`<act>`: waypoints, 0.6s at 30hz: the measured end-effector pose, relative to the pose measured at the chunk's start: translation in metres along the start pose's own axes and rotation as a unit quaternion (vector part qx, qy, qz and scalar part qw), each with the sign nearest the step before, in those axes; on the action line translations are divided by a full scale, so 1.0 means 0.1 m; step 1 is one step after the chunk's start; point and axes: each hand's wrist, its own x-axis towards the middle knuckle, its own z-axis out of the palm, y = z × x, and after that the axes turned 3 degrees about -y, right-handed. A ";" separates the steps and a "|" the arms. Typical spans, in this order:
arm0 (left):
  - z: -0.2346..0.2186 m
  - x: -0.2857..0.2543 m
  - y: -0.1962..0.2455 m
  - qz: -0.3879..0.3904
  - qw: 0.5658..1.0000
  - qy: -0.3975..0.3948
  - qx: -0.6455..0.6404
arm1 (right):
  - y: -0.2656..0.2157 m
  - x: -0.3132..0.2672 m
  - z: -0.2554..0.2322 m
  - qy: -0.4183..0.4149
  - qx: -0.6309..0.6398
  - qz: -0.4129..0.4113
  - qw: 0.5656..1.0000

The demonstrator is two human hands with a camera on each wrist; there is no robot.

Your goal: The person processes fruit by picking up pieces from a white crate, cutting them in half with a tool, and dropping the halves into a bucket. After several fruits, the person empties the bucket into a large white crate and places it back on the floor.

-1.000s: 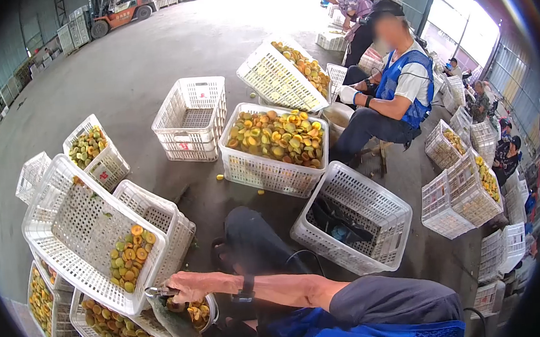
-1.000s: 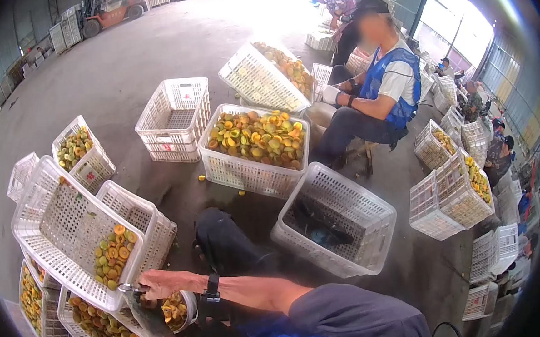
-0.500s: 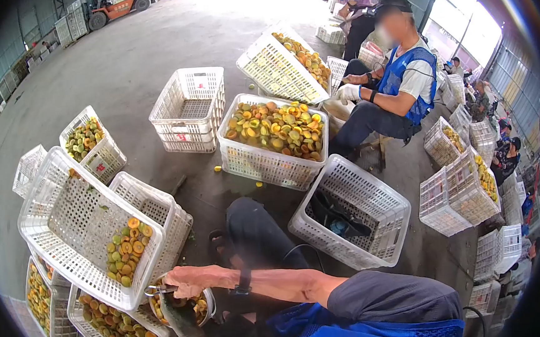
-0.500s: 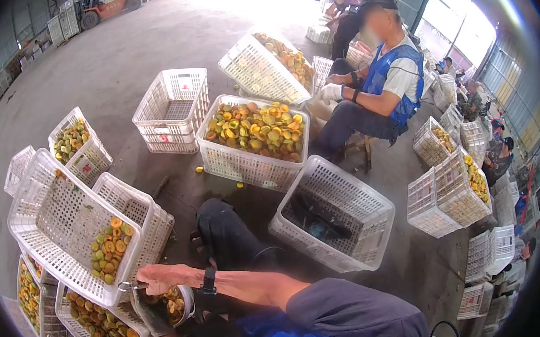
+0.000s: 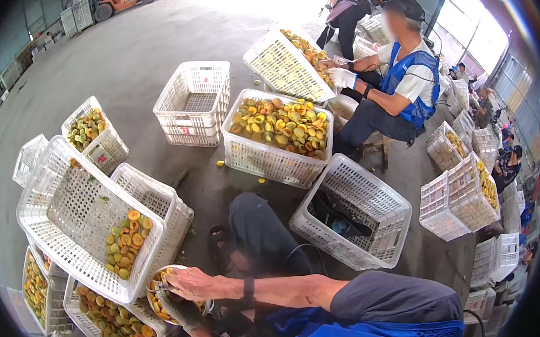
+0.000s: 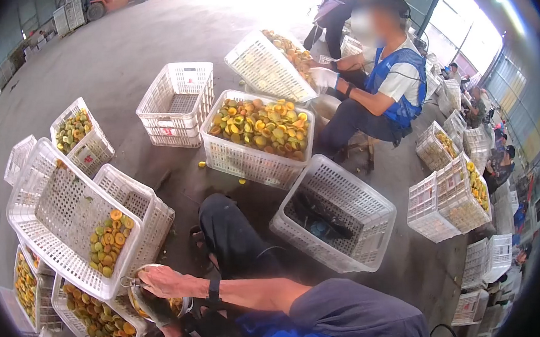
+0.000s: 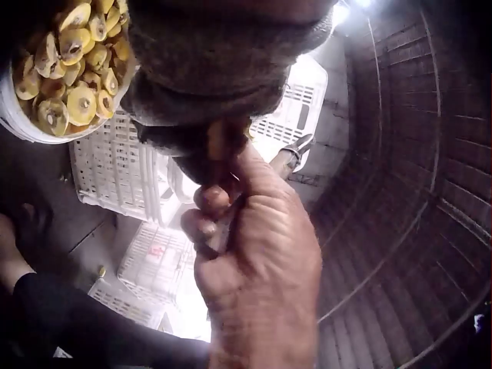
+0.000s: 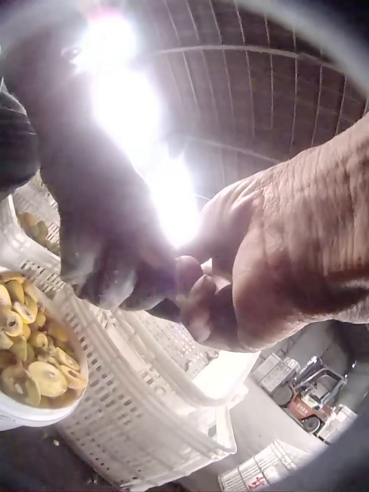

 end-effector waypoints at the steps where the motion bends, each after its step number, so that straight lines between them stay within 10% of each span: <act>1: 0.08 -0.03 0.02 0.010 0.999 0.015 0.027 | -0.02 -0.04 0.02 0.012 -0.010 -0.003 1.000; 4: 0.28 -0.07 0.18 0.040 0.991 0.060 0.111 | -0.04 -0.08 0.05 0.008 -0.018 0.053 0.998; 5: 0.31 -0.07 0.28 -0.012 0.966 0.109 -0.234 | 0.02 -0.12 0.05 0.010 -0.030 0.028 0.999; 12: 0.21 0.05 0.32 0.080 0.985 0.151 0.004 | 0.12 -0.26 0.09 -0.025 -0.010 0.019 0.999; 14: 0.11 0.10 0.28 0.053 0.984 0.130 -0.108 | 0.14 -0.28 0.11 -0.018 0.004 0.014 1.000; 16: 0.14 0.10 0.32 0.085 0.982 0.141 0.089 | 0.20 -0.28 0.17 0.018 0.007 -0.012 1.000; 18: 0.30 0.08 0.44 0.062 0.984 0.166 -0.015 | 0.17 -0.27 0.12 -0.020 0.003 0.034 0.999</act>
